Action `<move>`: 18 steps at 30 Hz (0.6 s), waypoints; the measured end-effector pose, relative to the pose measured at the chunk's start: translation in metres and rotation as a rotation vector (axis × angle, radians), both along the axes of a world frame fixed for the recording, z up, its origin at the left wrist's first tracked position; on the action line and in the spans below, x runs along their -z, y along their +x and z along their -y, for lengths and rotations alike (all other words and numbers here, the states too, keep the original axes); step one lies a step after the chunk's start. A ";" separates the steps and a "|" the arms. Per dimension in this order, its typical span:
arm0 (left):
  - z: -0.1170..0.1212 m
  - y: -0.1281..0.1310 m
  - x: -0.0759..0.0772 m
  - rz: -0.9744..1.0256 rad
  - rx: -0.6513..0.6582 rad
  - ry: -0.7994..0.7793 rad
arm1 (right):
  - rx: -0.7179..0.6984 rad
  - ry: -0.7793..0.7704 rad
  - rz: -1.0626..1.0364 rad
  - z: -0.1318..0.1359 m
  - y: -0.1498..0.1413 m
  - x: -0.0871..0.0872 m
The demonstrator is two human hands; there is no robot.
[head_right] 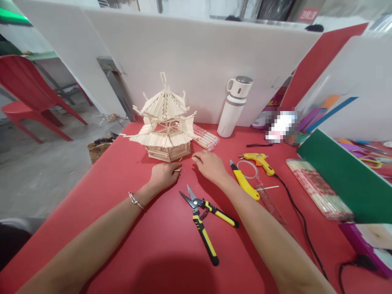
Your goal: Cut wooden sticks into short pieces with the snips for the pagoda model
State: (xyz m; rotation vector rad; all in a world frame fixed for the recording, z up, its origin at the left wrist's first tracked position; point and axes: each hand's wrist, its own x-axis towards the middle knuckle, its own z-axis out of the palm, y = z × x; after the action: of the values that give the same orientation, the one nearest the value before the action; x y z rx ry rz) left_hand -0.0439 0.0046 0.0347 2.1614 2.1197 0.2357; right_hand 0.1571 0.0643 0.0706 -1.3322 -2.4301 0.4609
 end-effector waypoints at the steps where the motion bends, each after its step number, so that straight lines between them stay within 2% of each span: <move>1: 0.000 0.000 0.000 0.017 -0.011 0.006 | 0.008 -0.008 -0.044 0.012 0.016 -0.004; 3: 0.001 0.000 -0.001 0.071 -0.023 0.027 | -0.003 -0.053 -0.104 0.041 0.046 -0.007; 5: 0.003 0.000 -0.003 0.151 -0.017 0.044 | 0.013 -0.106 -0.077 0.074 0.068 -0.005; 8: 0.007 0.003 -0.006 0.290 -0.032 0.026 | 0.038 -0.073 0.046 0.119 0.081 0.007; 10: 0.011 0.007 -0.006 0.403 -0.083 0.038 | 0.020 -0.010 0.111 0.139 0.081 0.015; 13: 0.018 0.013 -0.002 0.562 -0.188 0.136 | -0.009 0.001 0.138 0.149 0.078 0.021; 18: 0.026 0.018 0.010 0.818 -0.305 0.367 | -0.006 -0.104 0.175 0.148 0.082 0.009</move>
State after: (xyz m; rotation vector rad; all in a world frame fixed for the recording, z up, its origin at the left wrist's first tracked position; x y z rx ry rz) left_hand -0.0258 -0.0213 0.0245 1.4346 1.9462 1.3527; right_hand 0.2389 -0.0837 0.0613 -1.4651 -2.5827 0.4982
